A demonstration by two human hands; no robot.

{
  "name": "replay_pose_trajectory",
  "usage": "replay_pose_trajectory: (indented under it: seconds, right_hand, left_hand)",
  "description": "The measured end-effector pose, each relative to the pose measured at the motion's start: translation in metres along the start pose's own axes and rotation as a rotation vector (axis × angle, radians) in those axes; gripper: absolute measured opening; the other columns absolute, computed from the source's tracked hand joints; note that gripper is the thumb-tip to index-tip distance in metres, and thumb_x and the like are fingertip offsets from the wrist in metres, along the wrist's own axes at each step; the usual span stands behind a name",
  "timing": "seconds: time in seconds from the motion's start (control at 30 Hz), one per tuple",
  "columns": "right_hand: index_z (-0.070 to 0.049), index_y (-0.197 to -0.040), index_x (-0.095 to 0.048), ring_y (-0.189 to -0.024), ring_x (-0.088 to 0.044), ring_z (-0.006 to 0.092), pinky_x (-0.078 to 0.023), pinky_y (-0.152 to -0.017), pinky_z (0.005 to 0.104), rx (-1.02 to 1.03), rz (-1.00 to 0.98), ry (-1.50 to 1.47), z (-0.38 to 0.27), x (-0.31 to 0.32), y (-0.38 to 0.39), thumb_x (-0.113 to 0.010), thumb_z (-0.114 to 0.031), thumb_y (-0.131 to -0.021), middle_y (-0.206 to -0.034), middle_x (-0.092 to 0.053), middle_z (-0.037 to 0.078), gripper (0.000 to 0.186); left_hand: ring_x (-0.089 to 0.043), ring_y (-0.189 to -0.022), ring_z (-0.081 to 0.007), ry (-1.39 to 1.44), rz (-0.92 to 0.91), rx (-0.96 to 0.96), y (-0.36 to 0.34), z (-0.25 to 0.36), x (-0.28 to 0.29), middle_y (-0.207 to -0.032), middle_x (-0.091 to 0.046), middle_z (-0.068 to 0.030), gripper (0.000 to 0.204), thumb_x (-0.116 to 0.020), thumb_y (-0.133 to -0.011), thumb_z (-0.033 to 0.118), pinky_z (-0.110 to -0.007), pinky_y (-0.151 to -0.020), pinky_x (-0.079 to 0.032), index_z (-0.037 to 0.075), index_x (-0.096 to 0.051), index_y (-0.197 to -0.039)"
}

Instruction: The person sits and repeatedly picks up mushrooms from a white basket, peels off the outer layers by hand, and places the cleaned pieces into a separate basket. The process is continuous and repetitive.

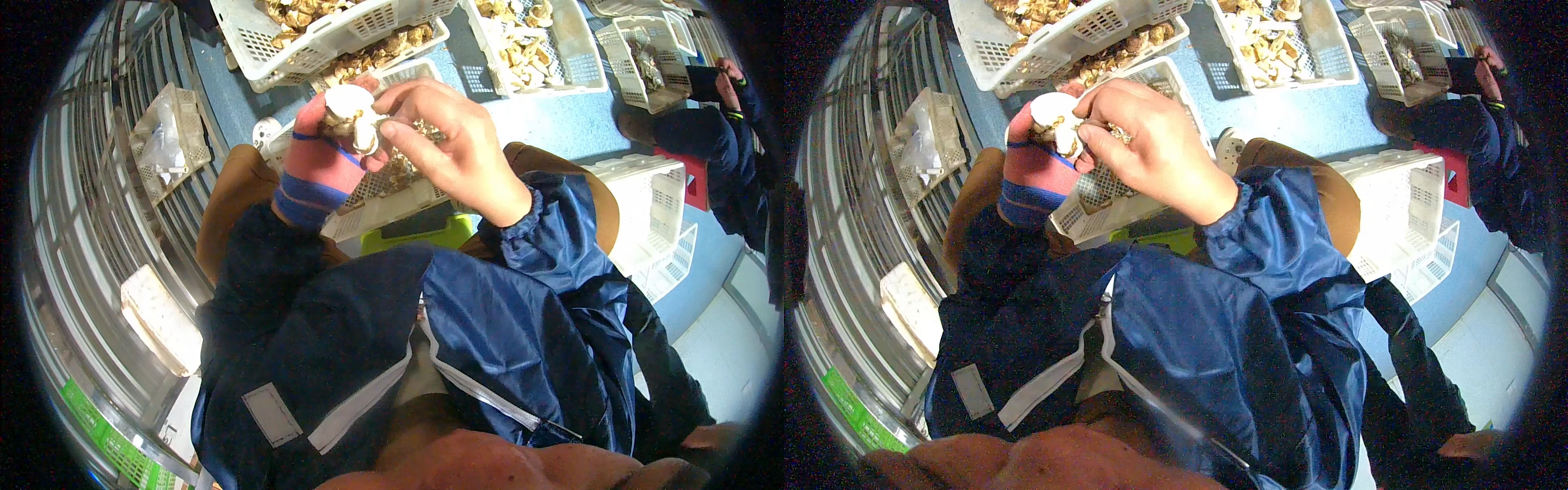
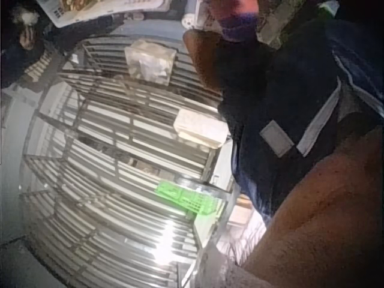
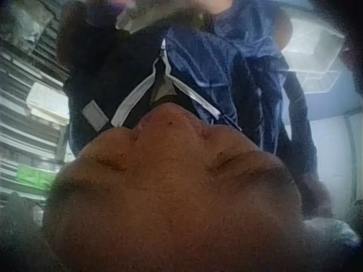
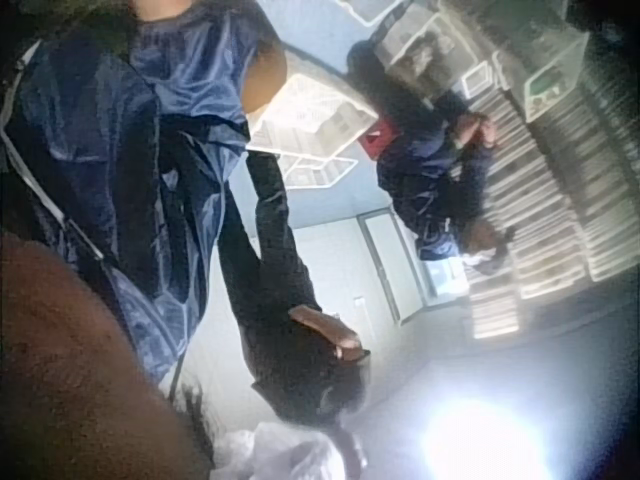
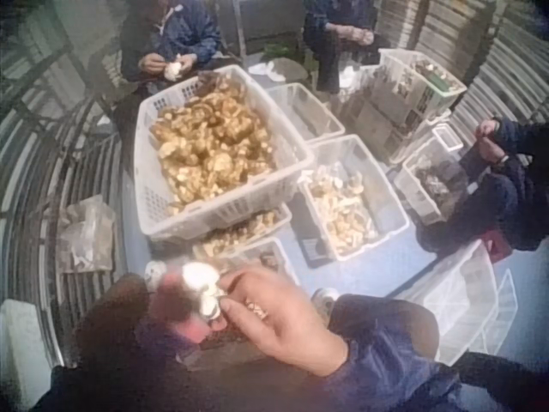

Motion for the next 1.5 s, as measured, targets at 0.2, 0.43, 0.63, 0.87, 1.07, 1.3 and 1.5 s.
replay_pose_trajectory:
  seconds: [0.2, 0.43, 0.63, 0.87, 1.07, 1.3, 1.5]
  right_hand:
    - [-0.001, -0.088, -0.063, -0.092, -0.068, 0.0201, -0.053, -0.081, 0.0323, -0.071, 0.094, 0.095, -0.003, -0.008, 0.005, -0.068, -0.007, -0.094, -0.102, -0.071, 0.014, 0.011]
    - [0.000, -0.085, -0.062, -0.090, -0.070, 0.0270, -0.053, -0.080, 0.0358, -0.239, 0.205, -0.162, 0.020, -0.001, 0.001, -0.068, -0.009, -0.089, -0.092, -0.071, 0.013, 0.011]
    - [-0.001, -0.084, -0.062, -0.099, -0.066, 0.0247, -0.050, -0.090, 0.0353, -0.074, 0.077, -0.022, 0.014, -0.009, 0.001, -0.071, -0.006, -0.089, -0.105, -0.068, 0.013, 0.012]
    - [-0.002, -0.085, -0.061, -0.093, -0.067, 0.0350, -0.054, -0.079, 0.0427, 0.089, 0.169, 0.189, 0.015, -0.017, 0.002, -0.071, -0.010, -0.085, -0.100, -0.067, 0.014, 0.013]
    - [-0.001, -0.087, -0.062, -0.087, -0.067, 0.0350, -0.054, -0.077, 0.0419, 0.034, 0.190, 0.173, 0.014, -0.017, 0.004, -0.071, -0.009, -0.086, -0.093, -0.068, 0.014, 0.012]
    - [-0.001, -0.088, -0.063, -0.081, -0.068, 0.0216, -0.052, -0.073, 0.0354, -0.214, 0.239, -0.326, 0.018, -0.019, 0.005, -0.069, -0.012, -0.093, -0.086, -0.069, 0.009, 0.013]
    - [-0.002, -0.088, -0.063, -0.078, -0.062, 0.0159, -0.050, -0.072, 0.0333, -0.374, 0.249, -0.451, 0.038, -0.014, 0.007, -0.070, -0.014, -0.094, -0.084, -0.068, 0.006, 0.016]
  left_hand:
    - [-0.064, -0.091, -0.0239, 0.017, -0.082, 0.041, -0.004, -0.005, 0.011, -0.113, -0.069, -0.0053, 0.061, -0.046, -0.100, 0.059, -0.036, -0.067, -0.047, 0.010, -0.057, -0.134]
    - [-0.063, -0.097, -0.0270, 0.032, -0.207, 0.018, -0.006, 0.001, 0.018, -0.120, -0.066, -0.0076, 0.057, -0.040, -0.103, 0.061, -0.039, -0.078, -0.049, 0.013, -0.057, -0.130]
    - [-0.062, -0.114, -0.0269, 0.083, -0.065, -0.176, -0.015, -0.005, 0.024, -0.131, -0.062, -0.0114, 0.045, -0.048, -0.104, 0.050, -0.045, -0.100, -0.049, 0.016, -0.055, -0.132]
    - [-0.060, -0.119, -0.0262, -0.109, -0.058, -0.346, -0.015, -0.015, 0.016, -0.132, -0.061, -0.0102, 0.043, -0.055, -0.102, 0.044, -0.046, -0.106, -0.047, 0.013, -0.054, -0.131]
    - [-0.050, -0.132, -0.0282, -0.204, -0.120, -0.411, -0.011, -0.019, 0.019, -0.141, -0.056, -0.0127, 0.067, -0.052, -0.101, 0.056, -0.044, -0.117, -0.034, 0.001, -0.049, -0.140]
    - [-0.062, -0.104, -0.0244, 0.014, -0.171, -0.149, -0.012, -0.004, 0.031, -0.124, -0.063, -0.0104, 0.046, -0.048, -0.104, 0.050, -0.043, -0.090, -0.052, 0.011, -0.057, -0.127]
    - [-0.062, -0.091, -0.0246, 0.116, 0.013, -0.049, -0.004, 0.001, 0.004, -0.121, -0.066, -0.0135, 0.058, -0.042, -0.103, 0.058, -0.036, -0.077, -0.050, 0.009, -0.058, -0.128]
Point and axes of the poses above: each hand's wrist, its own y-axis away from the middle knuckle, its own x-axis out of the back of the hand, z = x × y, the point moved 1 cm from there along -y, towards the middle knuckle
